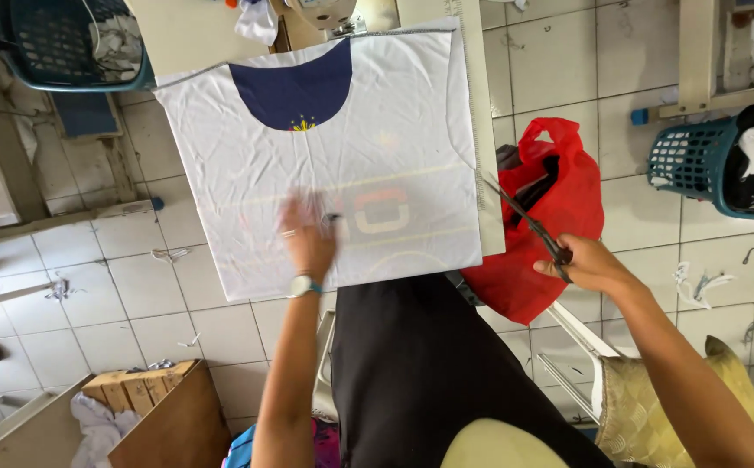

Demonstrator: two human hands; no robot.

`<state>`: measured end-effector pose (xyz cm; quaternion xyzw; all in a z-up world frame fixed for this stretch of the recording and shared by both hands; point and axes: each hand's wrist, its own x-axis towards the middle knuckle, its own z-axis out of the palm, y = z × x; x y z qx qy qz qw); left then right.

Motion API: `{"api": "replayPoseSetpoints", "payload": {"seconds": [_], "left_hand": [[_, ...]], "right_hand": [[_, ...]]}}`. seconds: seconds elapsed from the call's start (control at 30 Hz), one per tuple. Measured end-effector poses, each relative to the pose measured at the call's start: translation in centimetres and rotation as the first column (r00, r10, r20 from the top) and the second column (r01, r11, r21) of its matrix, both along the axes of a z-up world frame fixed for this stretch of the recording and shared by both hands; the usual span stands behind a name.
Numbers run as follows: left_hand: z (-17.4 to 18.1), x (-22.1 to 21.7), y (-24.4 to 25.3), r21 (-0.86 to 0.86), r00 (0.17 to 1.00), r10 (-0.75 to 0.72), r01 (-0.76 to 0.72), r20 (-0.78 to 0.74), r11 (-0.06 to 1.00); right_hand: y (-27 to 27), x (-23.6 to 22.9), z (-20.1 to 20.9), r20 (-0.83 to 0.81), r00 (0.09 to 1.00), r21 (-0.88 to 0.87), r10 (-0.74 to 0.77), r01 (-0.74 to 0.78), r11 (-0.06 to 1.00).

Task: The person uses shears to cut a white t-shirt laid flat on a table. They trim the edges and sleeves of the garment, following a marked outline, and remove the excess fabric pieces.

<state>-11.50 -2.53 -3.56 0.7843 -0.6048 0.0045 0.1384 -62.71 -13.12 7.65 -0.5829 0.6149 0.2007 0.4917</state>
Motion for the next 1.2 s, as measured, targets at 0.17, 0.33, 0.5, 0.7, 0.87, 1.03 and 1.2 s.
{"api": "replayPoseSetpoints", "payload": {"seconds": [0.17, 0.33, 0.5, 0.7, 0.87, 1.03, 1.2], "left_hand": [[-0.8, -12.8, -8.2, -0.134, 0.909, -0.415, 0.407, -0.037, 0.904], [0.1, -16.5, -14.7, -0.141, 0.822, -0.57, 0.563, -0.014, 0.815], [-1.8, -16.2, -15.4, -0.086, 0.749, -0.659, 0.663, 0.071, 0.744], [2.0, -16.1, -15.7, -0.066, 0.756, -0.654, 0.654, 0.018, 0.754], [0.3, -16.2, -15.6, -0.07, 0.766, -0.642, 0.64, -0.008, 0.765], [1.3, -16.3, -15.9, -0.062, 0.751, -0.649, 0.647, -0.12, 0.76], [1.9, -16.4, -16.2, -0.057, 0.742, -0.653, 0.653, -0.151, 0.755]], "right_hand": [[-3.0, 2.3, 4.1, -0.076, 0.987, -0.059, 0.141, -0.146, 0.988], [-5.0, 3.3, 6.4, -0.154, 0.961, -0.063, 0.229, -0.241, 0.968], [-5.9, 2.6, 5.9, -0.187, 0.94, -0.072, 0.284, -0.301, 0.951], [-6.7, 3.7, 7.0, -0.169, 0.932, -0.116, 0.32, -0.341, 0.933], [-7.2, 4.1, 6.9, -0.179, 0.92, -0.112, 0.348, -0.37, 0.922], [-7.8, 4.2, 5.7, -0.235, 0.886, 0.0, 0.399, -0.41, 0.912], [-8.0, 5.0, 6.3, -0.269, 0.86, 0.061, 0.435, -0.435, 0.898]]}}
